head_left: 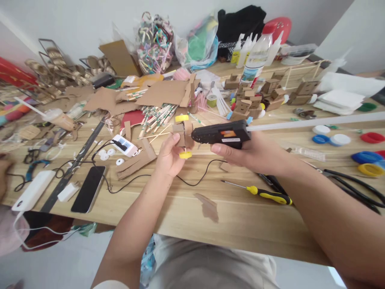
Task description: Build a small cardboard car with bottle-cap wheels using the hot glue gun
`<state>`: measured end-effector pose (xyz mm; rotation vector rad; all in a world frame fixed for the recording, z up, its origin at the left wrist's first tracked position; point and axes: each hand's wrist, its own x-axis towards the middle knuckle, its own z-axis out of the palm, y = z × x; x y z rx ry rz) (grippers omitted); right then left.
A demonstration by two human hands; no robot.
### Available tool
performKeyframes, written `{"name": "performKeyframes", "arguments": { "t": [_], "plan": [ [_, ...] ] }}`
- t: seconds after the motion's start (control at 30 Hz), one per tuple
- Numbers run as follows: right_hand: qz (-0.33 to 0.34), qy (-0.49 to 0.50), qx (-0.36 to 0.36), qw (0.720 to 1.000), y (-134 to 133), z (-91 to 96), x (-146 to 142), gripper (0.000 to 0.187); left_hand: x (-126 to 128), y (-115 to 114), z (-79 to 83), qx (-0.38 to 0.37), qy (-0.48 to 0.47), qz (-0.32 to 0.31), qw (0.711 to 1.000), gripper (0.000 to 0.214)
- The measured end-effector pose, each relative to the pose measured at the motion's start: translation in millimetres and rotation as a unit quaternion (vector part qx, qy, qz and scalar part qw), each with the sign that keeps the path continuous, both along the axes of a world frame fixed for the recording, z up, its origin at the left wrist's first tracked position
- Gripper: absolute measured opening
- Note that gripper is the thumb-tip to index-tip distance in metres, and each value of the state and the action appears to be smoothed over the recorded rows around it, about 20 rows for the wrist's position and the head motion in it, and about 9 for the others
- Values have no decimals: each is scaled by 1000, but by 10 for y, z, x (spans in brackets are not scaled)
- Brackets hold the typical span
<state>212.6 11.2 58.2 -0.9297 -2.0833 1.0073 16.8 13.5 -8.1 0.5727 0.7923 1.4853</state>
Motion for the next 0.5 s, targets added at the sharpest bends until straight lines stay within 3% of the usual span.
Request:
{"name": "performKeyframes", "arguments": {
  "t": [0.1, 0.27, 0.5],
  "plan": [
    [14, 7, -6, 1000, -13, -21, -20, 49, 10, 1, -19, 0, -14, -4, 1000, 11],
    [48, -18, -24, 998, -26, -62, -18, 39, -18, 11, -17, -15, -13, -23, 1000, 11],
    [11, 34, -30, 999, -41, -49, -60, 39, -43, 15, -41, -7, -3, -22, 1000, 14]
  ]
}}
